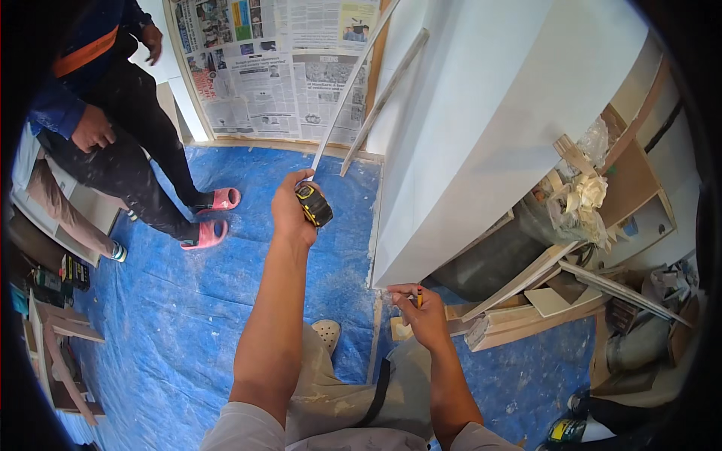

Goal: The person measures and marks a white board using a tape measure and pencil. They then position the board against a wall and mark it again. The person also measures and marks a wall section.

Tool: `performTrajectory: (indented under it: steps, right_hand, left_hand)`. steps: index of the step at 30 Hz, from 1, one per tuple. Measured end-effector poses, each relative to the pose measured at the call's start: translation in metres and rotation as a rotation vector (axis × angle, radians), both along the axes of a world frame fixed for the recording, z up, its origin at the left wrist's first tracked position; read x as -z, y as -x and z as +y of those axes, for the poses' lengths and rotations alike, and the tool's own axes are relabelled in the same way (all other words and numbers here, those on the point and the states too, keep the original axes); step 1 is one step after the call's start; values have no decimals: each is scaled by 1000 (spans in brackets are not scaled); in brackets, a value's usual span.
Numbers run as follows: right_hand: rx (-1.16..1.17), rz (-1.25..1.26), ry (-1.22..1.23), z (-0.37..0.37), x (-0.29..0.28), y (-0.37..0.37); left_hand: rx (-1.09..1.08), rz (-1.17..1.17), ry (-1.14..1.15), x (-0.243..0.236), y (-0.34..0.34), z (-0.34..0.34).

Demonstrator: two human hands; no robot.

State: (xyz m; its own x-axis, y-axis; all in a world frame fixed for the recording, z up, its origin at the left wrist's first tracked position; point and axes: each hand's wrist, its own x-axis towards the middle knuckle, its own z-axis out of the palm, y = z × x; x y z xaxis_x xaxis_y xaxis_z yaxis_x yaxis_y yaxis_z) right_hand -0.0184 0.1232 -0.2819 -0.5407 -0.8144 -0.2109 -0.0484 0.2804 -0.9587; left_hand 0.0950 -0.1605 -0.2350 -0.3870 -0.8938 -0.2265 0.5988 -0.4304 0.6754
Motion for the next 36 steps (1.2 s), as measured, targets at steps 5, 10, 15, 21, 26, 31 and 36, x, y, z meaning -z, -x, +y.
performTrajectory:
  steps: [5, 10, 15, 21, 26, 31, 36]
  right_hand:
    - [-84, -8, 51, -18, 6, -2]
    - [-167, -56, 215, -54, 45, -4]
    - [4, -70, 129, -93, 86, -28]
    - [109, -169, 482, -99, -6, -30]
    - [-447, -325, 855, -40, -136, -68]
    - [-629, -706, 1267, -28, -203, -123]
    - [-534, -969, 1215, -12, -222, -141]
  left_hand:
    - [-47, 11, -18, -2, -7, -4]
    - [-90, -11, -15, -6, -16, -6]
    - [-113, -16, 7, -9, -30, -7]
    - [-164, 19, -20, -6, -49, -15]
    - [-170, 10, -35, -4, -46, -19]
    - [-114, -26, -13, -3, -35, -19]
    - [-96, -20, 29, 0, -30, -19]
